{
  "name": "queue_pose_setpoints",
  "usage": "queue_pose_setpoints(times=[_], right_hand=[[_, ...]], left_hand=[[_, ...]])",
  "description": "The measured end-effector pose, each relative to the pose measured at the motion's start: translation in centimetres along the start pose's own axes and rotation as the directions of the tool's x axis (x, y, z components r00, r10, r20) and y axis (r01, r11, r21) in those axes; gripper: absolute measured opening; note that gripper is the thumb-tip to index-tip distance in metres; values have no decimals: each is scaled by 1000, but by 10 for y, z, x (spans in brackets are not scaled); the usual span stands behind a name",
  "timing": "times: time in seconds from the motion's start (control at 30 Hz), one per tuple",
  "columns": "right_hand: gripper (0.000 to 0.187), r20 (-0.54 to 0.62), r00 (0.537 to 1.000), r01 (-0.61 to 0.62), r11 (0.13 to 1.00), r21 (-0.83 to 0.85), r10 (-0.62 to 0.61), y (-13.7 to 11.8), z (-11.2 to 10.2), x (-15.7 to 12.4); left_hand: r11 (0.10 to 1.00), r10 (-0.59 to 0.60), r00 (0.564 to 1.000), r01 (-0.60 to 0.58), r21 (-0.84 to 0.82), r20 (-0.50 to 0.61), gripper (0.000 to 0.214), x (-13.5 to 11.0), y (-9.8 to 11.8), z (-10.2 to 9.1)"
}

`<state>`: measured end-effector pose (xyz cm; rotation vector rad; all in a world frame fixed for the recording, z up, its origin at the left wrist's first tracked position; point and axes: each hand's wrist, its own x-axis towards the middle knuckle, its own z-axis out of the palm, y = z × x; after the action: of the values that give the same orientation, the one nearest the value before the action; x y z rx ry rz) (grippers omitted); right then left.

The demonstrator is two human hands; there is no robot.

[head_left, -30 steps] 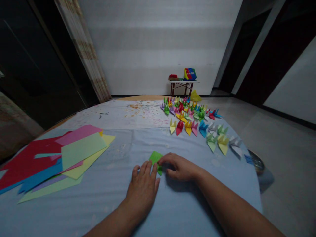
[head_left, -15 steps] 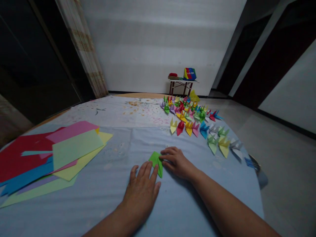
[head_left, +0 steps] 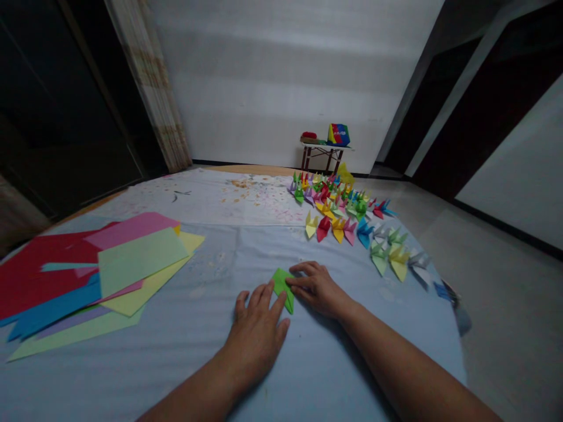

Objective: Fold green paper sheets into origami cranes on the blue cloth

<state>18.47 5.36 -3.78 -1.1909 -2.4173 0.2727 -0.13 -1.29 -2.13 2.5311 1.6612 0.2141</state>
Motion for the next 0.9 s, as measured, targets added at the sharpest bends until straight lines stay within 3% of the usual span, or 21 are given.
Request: queue_pose_setpoints(times=[0.37,0.6,0.9], right_hand=[[25,-46,998,-31,1000,4,31,0,5,-2],[35,-29,999,-22,1000,3,22,-5,0,-3],[27,-33,999,-32,1000,1,32,-5,-1,-3]], left_hand=[[999,37,997,-35,24,-67,48,-4,-3,6],[989,130,990,-127,70,-47,51,-4,-8,12],[991,131,991,-131,21,20,56,-4,-12,2]])
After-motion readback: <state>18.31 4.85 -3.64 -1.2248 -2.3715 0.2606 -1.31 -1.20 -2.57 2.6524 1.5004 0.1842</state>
